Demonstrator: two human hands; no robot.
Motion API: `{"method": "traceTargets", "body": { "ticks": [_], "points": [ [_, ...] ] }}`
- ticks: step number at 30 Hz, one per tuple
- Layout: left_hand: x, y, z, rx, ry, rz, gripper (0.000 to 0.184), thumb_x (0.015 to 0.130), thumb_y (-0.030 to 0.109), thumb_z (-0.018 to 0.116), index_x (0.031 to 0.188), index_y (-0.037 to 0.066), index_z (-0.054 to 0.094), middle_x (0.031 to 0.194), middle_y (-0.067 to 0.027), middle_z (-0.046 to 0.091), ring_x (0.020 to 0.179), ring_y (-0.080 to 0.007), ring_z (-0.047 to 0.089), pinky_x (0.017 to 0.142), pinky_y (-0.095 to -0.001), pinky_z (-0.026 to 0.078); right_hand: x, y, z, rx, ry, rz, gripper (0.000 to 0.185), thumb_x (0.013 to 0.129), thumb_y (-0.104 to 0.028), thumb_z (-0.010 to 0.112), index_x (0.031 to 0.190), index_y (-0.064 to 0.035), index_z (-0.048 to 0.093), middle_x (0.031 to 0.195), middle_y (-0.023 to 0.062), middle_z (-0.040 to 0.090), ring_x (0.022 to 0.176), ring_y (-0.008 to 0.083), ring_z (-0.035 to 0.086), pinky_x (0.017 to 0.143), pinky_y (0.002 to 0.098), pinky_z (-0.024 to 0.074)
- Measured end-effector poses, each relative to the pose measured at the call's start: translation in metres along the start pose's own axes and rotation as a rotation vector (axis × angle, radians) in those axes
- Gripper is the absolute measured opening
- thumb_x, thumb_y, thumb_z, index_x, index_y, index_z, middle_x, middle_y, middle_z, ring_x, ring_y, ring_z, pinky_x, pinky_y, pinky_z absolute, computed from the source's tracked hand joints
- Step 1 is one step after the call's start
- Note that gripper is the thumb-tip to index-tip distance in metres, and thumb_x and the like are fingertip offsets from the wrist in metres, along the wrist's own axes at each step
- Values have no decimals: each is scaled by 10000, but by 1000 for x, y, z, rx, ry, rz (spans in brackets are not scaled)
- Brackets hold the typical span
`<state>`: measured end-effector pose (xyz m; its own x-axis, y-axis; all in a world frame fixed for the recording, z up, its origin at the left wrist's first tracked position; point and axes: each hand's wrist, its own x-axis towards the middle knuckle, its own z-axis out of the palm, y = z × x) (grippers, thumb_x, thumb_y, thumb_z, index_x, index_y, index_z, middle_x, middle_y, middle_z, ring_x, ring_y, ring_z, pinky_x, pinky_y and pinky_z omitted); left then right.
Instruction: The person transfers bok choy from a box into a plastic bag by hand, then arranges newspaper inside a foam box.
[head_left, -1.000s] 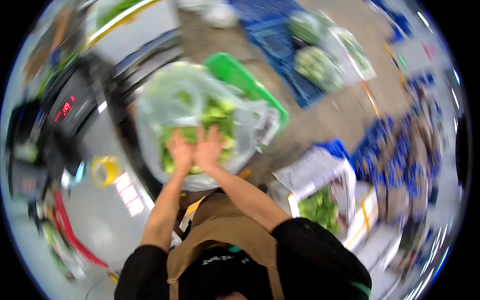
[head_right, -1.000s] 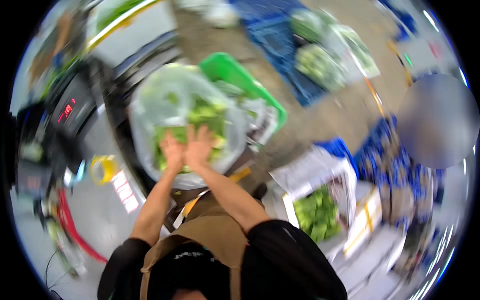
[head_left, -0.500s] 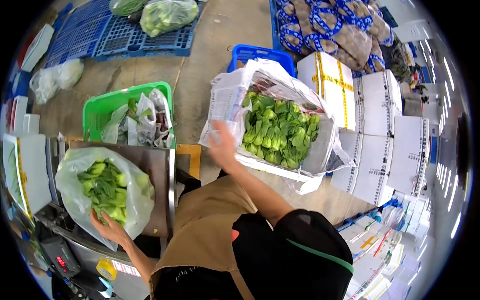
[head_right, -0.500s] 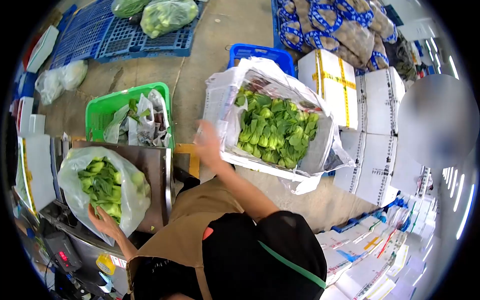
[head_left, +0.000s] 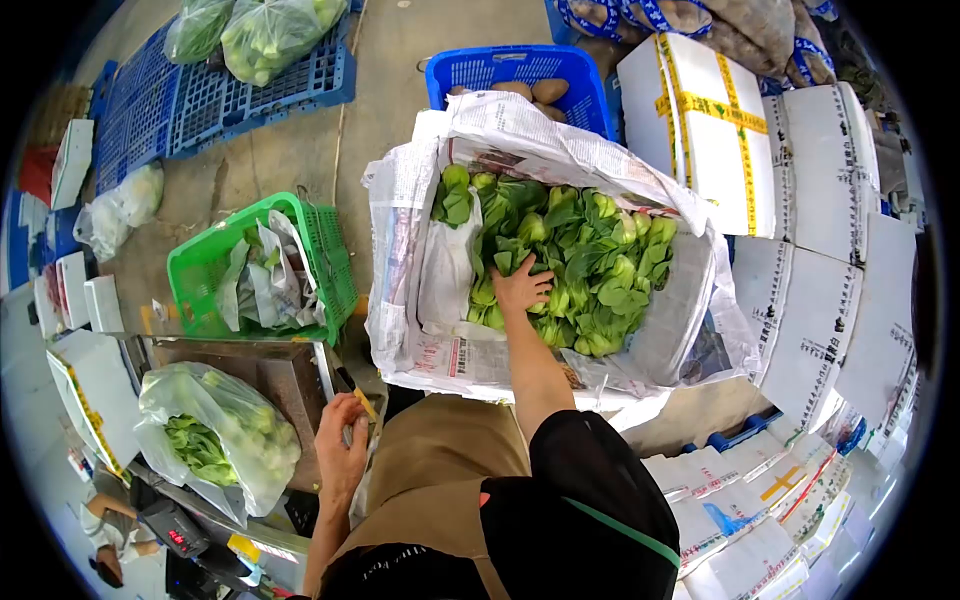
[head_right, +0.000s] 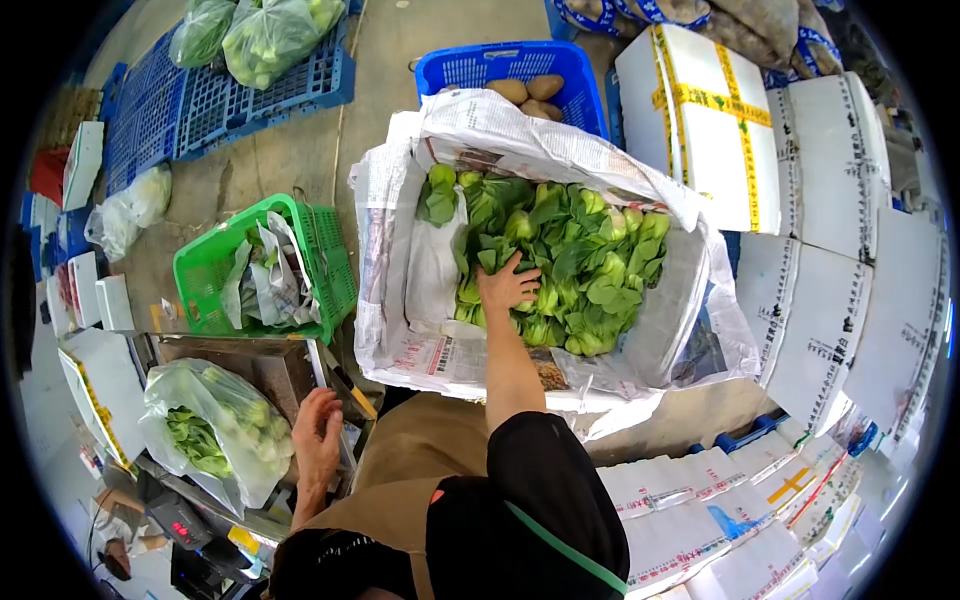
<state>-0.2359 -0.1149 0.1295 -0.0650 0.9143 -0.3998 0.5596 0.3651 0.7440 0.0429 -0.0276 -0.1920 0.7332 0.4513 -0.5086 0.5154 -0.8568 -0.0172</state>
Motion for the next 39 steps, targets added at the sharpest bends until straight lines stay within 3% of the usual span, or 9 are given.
{"method": "traceTargets", "body": {
  "ticks": [4, 8, 12, 18, 25, 29, 30, 34, 39],
  "points": [
    [6, 11, 12, 6, -50, -48, 237, 840, -33, 576, 1077, -48, 562, 1109, -148, 572, 897, -218, 623, 809, -301, 494, -2, 4, 4, 132, 101, 52, 688, 744, -281, 716, 1309, -45, 401, 1362, 255, 333, 1215, 427, 371, 931, 579, 298],
    [12, 20, 15, 35, -68, -52, 240, 837, -38, 578, 1076, -49, 561, 1091, -149, 579, 895, -216, 624, 809, -299, 494, 23, 18, 9, 315, 157, 184, 545, 713, -165, 707, 1185, 20, 507, 1206, 238, 522, 1090, 389, 504, 923, 508, 363],
    [16, 22, 18, 8, -55, -11, 247, 827, -49, 575, 1073, -41, 565, 1058, -154, 584, 875, -221, 619, 786, -298, 493, 9, 59, -18, 941, 150, 35, 432, 725, -29, 660, 1127, 72, 542, 1044, 239, 621, 939, 369, 600, 877, 428, 445],
    [20, 24, 8, -9, -38, 72, 243, 814, -35, 594, 1056, -29, 570, 1019, -144, 580, 830, -244, 604, 768, -316, 485, -4, 122, -96, 1706, -166, 293, 450, 762, 137, 544, 1198, 31, 513, 1200, 160, 554, 1034, 316, 564, 865, 444, 498],
    [28, 0, 4, -45, -61, 185, 253, 825, 6, 599, 1075, -27, 578, 937, -138, 607, 801, -236, 612, 726, -313, 487, 16, 182, -95, 1817, -464, 254, 356, 876, -127, 488, 1194, 25, 535, 1189, 145, 571, 1083, 294, 557, 940, 439, 469],
    [34, -3, 8, -124, -180, 115, 262, 870, 80, 597, 1108, -28, 581, 958, -132, 634, 878, -213, 628, 800, -295, 487, 10, 207, -98, 2033, -694, -63, 451, 919, -301, 515, 1290, -47, 494, 1278, 97, 546, 1188, 265, 497, 1028, 416, 399],
    [34, -5, 13, -230, -226, 31, 274, 880, 91, 594, 1124, -32, 578, 972, -128, 641, 897, -199, 627, 816, -292, 485, -21, 174, -124, 2016, -722, -160, 493, 904, -284, 542, 1340, -73, 454, 1347, 70, 502, 1236, 255, 456, 1078, 411, 340],
    [34, -4, 40, -375, -396, -40, 431, 945, 269, 528, 1255, -31, 513, 1161, -159, 611, 1068, -201, 580, 924, -314, 449, -48, 143, -148, 2047, -865, -70, 453, 887, -207, 568, 1300, -44, 476, 1279, 87, 536, 1167, 245, 502, 1017, 385, 401],
    [13, 8, -19, -428, -3, 17, 425, 959, 314, 479, 1261, 16, 504, 1240, -183, 557, 1154, -319, 532, 981, -365, 409, -117, 44, -173, 1728, -1157, -280, 425, 888, -174, 565, 1281, -33, 485, 1247, 87, 548, 1129, 234, 519, 992, 366, 418]
  ]
}}
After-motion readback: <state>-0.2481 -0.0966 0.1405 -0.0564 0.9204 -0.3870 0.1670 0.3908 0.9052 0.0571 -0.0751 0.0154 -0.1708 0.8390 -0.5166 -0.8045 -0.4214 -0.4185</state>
